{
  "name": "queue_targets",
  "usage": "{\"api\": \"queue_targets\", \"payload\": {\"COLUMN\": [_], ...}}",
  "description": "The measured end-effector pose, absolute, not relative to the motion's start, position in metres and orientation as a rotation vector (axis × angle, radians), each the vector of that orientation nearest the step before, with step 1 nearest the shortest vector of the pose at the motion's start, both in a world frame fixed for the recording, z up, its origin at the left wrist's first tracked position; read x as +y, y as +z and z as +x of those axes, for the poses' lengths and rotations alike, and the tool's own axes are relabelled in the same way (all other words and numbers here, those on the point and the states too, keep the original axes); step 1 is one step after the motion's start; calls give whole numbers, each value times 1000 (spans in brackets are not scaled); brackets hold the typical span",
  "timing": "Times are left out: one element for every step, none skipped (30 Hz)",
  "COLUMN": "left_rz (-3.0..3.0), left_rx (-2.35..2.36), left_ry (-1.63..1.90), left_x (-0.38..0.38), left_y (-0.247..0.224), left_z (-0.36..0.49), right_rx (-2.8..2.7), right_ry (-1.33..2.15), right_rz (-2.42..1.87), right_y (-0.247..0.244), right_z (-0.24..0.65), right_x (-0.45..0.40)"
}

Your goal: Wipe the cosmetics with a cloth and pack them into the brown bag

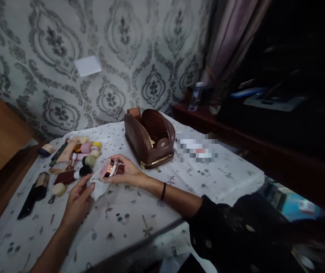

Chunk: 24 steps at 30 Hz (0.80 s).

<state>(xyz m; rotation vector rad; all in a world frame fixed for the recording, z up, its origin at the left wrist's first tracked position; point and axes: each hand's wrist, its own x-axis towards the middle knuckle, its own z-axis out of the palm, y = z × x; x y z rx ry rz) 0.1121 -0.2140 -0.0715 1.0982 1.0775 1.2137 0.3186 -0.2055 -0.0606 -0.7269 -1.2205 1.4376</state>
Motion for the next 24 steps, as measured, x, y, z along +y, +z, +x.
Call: {"api": "queue_targets", "payload": {"left_rz": [1076,1060,1049,1046,1047,1055,1067,1083,1101,1117,1131,1145,1160,1178,1197,1217,1234,1244,1245,1243,1239,1234,1229,1224], "left_rx": [1080,1090,1104,1121,1137,1150,1163,1175,1188,1203,1221,1240,1260,1280,1303,1325,1340,1348,1350,1344,1333,1321,1310,1301], "left_ry": [1198,1178,1157,1142,1131,1123,1124,1122,1115,1102,1088,1070,1052,1036,1026,1020,1015,1011,1006,990,971,948,927,909], "left_x": [-215,-215,-216,-216,-216,-216,-216,-215,-215,-214,-213,-213,-212,-211,-210,-209,-209,-208,-208,-208,-208,-207,-207,-206], "left_y": [-71,-72,-72,-72,-72,-73,-73,-74,-74,-75,-75,-76,-76,-77,-78,-79,-80,-80,-81,-81,-81,-81,-82,-82], "left_z": [113,114,115,115,115,115,115,115,115,115,115,115,115,114,114,114,113,113,113,113,112,112,111,110], "right_rx": [-1272,-1326,-1371,-1405,-1427,-1450,-1474,-1499,-1513,-1521,-1499,-1477,-1468,-1475,-1496,-1531,-1575,-1625,-1674,-1727,-1787,-1850,-1911,-1964], "right_ry": [1393,1338,1274,1212,1135,1014,875,753,657,601,536,457,384,317,258,207,162,119,74,27,-20,-60,-89,-106], "right_rz": [-715,-696,-675,-657,-648,-663,-704,-766,-849,-949,-1057,-1178,-1298,-1399,-1494,-1578,-1652,-1718,-1777,-1828,-1874,-1912,-1943,-1967], "right_y": [-53,-44,-33,-20,-6,8,22,36,49,60,70,77,83,87,89,91,92,92,92,92,91,91,90,89], "right_z": [327,337,349,362,377,392,407,422,435,447,457,465,471,475,478,480,480,480,480,480,479,479,478,478], "right_x": [-210,-214,-217,-219,-219,-217,-213,-208,-201,-194,-186,-178,-171,-164,-158,-153,-148,-143,-139,-135,-132,-129,-125,-123]}}
